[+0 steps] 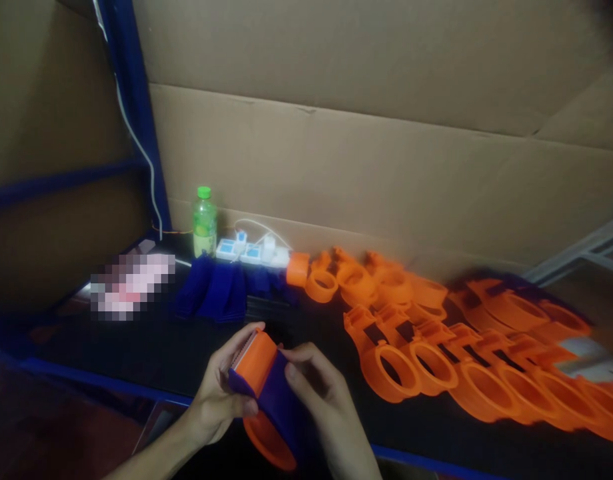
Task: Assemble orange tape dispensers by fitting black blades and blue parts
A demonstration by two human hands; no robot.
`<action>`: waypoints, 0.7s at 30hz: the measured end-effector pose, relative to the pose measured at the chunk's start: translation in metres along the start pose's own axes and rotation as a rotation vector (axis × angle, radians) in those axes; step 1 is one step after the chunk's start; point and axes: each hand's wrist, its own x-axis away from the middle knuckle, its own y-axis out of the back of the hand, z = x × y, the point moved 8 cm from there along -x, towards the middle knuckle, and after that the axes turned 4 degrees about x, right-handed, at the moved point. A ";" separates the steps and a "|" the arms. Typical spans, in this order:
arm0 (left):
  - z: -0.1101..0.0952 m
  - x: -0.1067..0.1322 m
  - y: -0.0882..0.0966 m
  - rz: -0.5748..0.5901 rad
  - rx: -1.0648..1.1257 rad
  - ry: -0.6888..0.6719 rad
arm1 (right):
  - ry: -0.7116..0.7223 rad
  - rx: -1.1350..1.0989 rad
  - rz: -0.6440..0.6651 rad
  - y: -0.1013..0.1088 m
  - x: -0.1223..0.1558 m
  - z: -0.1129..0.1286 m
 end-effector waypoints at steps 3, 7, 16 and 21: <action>0.001 -0.001 0.005 -0.063 -0.005 -0.062 | 0.139 0.260 -0.058 0.005 0.003 0.014; 0.004 -0.002 0.014 -0.189 0.068 -0.069 | 0.416 0.721 -0.186 0.001 0.024 0.026; 0.002 0.003 0.013 -0.329 0.043 -0.085 | 0.758 1.140 -0.078 -0.007 0.048 0.038; -0.009 -0.009 0.009 -0.245 -0.046 -0.254 | 0.642 1.115 -0.366 0.098 0.025 0.091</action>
